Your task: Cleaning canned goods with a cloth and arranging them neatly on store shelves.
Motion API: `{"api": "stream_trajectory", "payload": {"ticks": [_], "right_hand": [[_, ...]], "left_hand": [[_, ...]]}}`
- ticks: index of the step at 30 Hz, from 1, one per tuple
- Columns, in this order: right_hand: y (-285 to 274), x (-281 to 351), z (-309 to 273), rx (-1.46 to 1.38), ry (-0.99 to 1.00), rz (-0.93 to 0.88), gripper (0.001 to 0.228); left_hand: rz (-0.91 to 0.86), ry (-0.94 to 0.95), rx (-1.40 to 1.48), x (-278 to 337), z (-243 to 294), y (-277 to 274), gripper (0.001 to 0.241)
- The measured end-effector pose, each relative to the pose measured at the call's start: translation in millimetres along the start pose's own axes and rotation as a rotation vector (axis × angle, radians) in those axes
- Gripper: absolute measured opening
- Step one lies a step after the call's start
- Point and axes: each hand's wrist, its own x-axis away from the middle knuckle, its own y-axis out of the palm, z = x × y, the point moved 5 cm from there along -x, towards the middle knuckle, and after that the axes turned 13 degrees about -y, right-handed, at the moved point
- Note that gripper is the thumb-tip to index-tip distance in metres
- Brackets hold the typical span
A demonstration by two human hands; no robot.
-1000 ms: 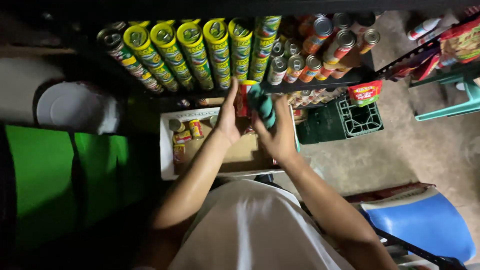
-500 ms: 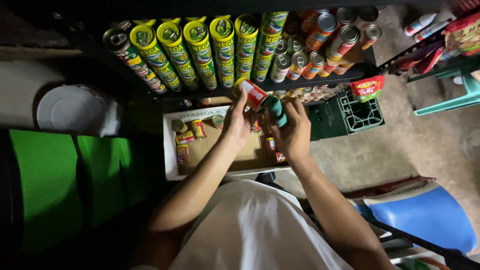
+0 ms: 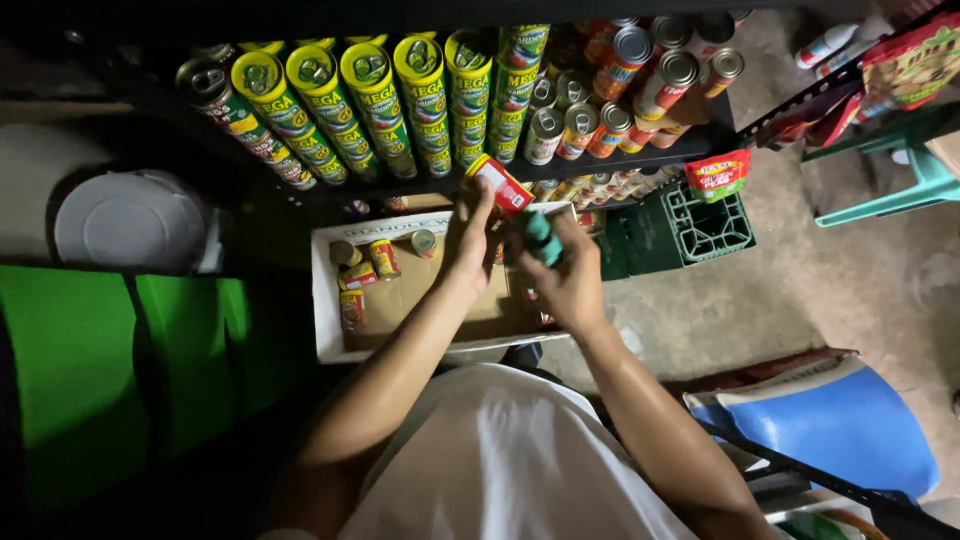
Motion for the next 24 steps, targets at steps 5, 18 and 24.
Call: {"api": "stream_trajectory", "payload": {"ticks": [5, 18, 24], "right_hand": [[-22, 2, 19, -0.022, 0.187, 0.124, 0.015], [1, -31, -51, 0.08, -0.225, -0.191, 0.035], [8, -34, -27, 0.029, -0.123, -0.028, 0.037]], "left_hand": [[-0.056, 0.395, -0.298, 43, 42, 18, 0.093], [0.077, 0.726, -0.72, 117, 86, 35, 0.047], [0.136, 0.976, -1.026, 105, 85, 27, 0.06]]}}
